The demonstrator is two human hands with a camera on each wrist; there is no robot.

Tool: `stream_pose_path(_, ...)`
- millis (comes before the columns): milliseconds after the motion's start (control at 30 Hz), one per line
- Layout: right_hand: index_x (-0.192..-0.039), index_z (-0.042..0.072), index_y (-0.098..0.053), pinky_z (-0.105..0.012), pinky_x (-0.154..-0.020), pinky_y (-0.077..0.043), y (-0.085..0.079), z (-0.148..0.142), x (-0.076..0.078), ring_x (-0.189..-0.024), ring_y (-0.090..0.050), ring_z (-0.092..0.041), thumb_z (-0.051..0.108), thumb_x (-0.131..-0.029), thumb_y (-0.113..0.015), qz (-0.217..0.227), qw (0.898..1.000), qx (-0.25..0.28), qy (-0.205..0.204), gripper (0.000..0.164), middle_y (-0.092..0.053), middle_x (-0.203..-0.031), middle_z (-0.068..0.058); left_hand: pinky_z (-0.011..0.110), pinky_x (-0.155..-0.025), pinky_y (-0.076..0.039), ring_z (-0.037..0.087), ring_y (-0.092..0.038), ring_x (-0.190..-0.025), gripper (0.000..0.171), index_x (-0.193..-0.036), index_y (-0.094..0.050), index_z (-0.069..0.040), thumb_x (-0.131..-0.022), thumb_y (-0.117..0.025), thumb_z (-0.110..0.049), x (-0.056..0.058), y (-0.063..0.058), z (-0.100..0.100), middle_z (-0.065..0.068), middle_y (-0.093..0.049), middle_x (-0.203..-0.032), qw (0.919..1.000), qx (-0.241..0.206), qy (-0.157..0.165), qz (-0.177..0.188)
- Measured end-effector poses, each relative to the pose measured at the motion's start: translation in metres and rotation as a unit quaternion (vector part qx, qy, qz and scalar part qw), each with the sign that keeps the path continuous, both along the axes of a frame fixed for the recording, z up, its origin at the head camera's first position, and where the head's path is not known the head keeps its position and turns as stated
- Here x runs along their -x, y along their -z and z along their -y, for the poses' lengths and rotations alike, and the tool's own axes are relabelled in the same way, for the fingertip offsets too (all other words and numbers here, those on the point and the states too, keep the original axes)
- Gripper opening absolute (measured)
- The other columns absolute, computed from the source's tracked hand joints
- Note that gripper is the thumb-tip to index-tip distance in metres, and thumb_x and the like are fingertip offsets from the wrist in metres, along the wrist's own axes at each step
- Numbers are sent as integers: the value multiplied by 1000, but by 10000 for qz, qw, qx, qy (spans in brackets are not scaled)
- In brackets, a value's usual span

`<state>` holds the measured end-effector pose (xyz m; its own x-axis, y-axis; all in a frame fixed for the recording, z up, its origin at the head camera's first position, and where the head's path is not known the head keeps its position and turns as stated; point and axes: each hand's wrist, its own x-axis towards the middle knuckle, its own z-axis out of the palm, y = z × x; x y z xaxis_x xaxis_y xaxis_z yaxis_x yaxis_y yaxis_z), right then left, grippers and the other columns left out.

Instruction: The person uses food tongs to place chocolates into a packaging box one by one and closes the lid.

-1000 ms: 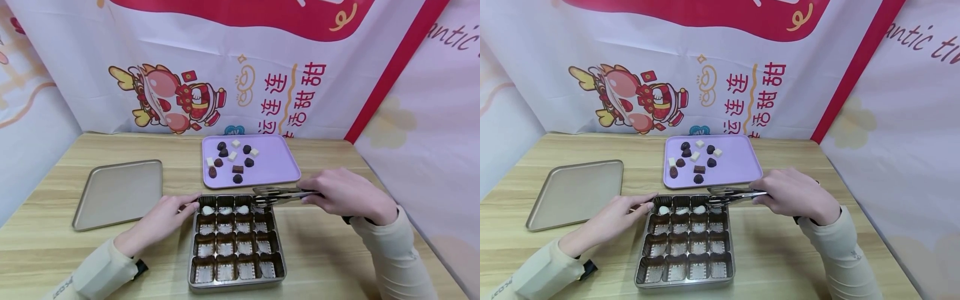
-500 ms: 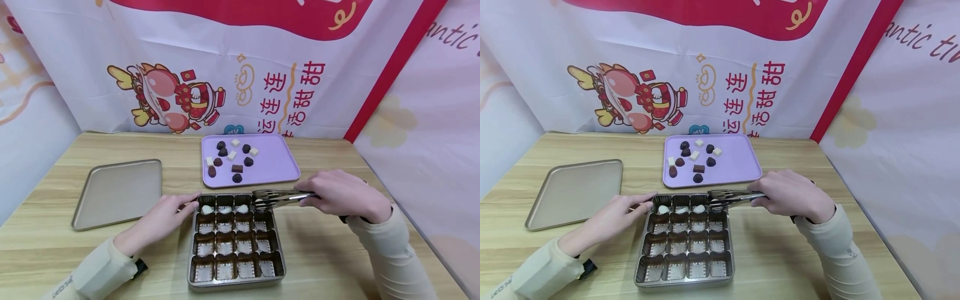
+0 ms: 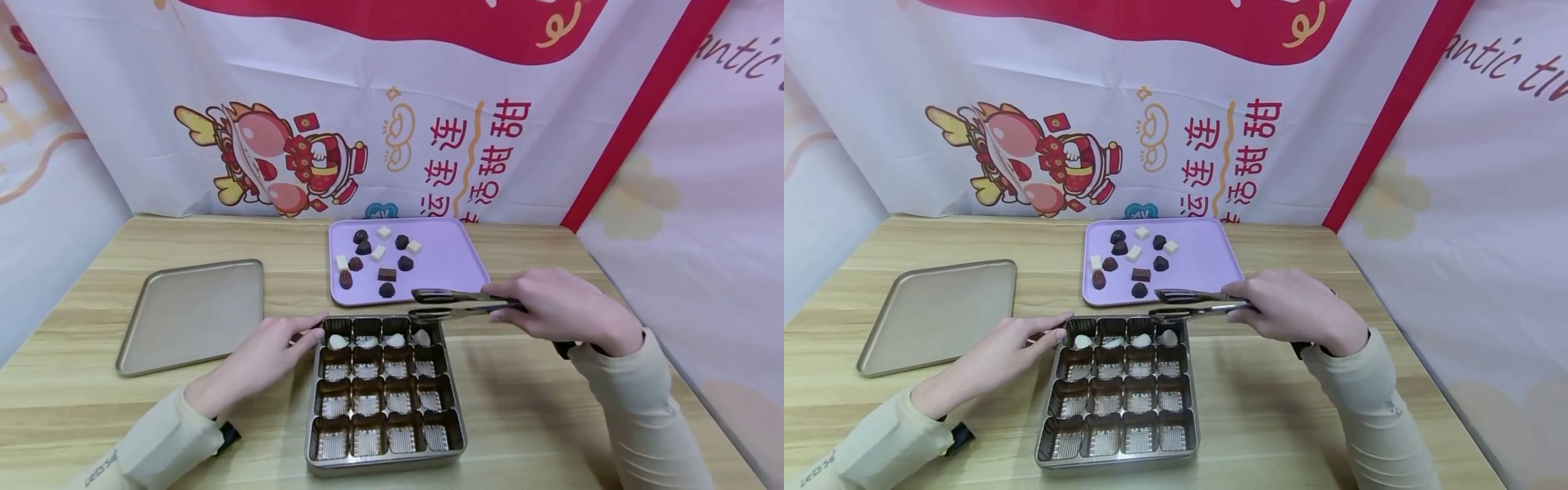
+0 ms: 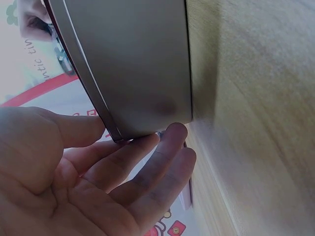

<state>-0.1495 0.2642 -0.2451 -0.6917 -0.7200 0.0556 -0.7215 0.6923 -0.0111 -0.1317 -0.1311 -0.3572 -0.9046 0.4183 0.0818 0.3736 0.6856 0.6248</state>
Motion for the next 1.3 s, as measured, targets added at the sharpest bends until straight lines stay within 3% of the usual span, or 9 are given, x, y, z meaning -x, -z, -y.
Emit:
stream_pose_path(233,-94,21,-65,-34,-52,-43,10,2,18,-60,-47,-8,26,-91,-73,-405,9988,211,186,10,-52,-71,12,48,-90,-51,23,-66,-86,44,-141,-51,-3,-103,-55,-23,0,2,0,23,-56,-132,9999,28,34,-104)
stream_pose_path(333,-96,18,-66,-35,-51,-43,18,4,28,-59,-47,-10,27,-91,-72,-506,9981,228,286,13,-53,-71,10,52,-97,-46,31,-64,-106,43,-140,-52,-2,-102,-55,-23,0,2,0,22,-56,-132,9999,15,45,-159)
stream_pose_path(500,-102,14,-67,-37,-50,-43,31,10,48,-60,-49,-12,29,-93,-70,-432,9973,316,498,18,-54,-70,8,53,-98,-45,34,-61,-112,43,-140,-52,-2,-102,-55,-24,0,3,1,21,-56,-132,9998,3,42,-170)
stream_pose_path(600,-100,15,-67,-37,-51,-43,37,15,59,-61,-50,-13,31,-93,-69,-318,9970,351,612,18,-52,-67,7,49,-92,-50,23,-67,-86,44,-141,-52,-3,-103,-55,-25,0,2,0,22,-56,-133,10000,22,18,-93)
stream_pose_path(733,-95,14,-67,-37,-53,-44,44,27,68,-59,-50,-13,32,-93,-70,-246,9979,298,513,18,-52,-66,8,43,-82,-51,10,-52,-59,45,-142,-51,-4,-103,-54,-25,0,1,0,23,-55,-134,10000,6,-1,28)
stream_pose_path(900,-90,14,-66,-37,-54,-45,51,44,74,-57,-50,-13,31,-92,-71,-132,9992,82,374,18,-53,-66,8,42,-81,-51,11,-50,-57,45,-142,-50,-2,-103,-54,-25,-1,1,1,24,-54,-134,10000,-42,22,28)
stream_pose_path(1067,-83,16,-64,-38,-53,-45,54,56,76,-57,-50,-14,31,-91,-72,-48,9988,-46,482,18,-54,-66,7,48,-91,-50,22,-66,-83,44,-141,-51,-2,-103,-54,-24,-1,1,1,23,-54,-134,9999,-15,37,-124)
stream_pose_path(1200,-83,16,-65,-39,-54,-47,55,61,76,-58,-51,-15,31,-89,-73,-19,9984,-161,543,18,-55,-67,7,53,-98,-45,34,-62,-111,43,-140,-52,-2,-103,-55,-24,-1,2,0,22,-55,-133,9997,-1,39,-221)
stream_pose_path(1300,-83,15,-66,-38,-54,-47,57,63,77,-59,-51,-15,30,-89,-74,45,9981,-247,570,18,-55,-66,7,53,-98,-45,34,-61,-111,43,-140,-52,-2,-103,-55,-24,-1,1,0,22,-55,-133,9997,-3,49,-224)
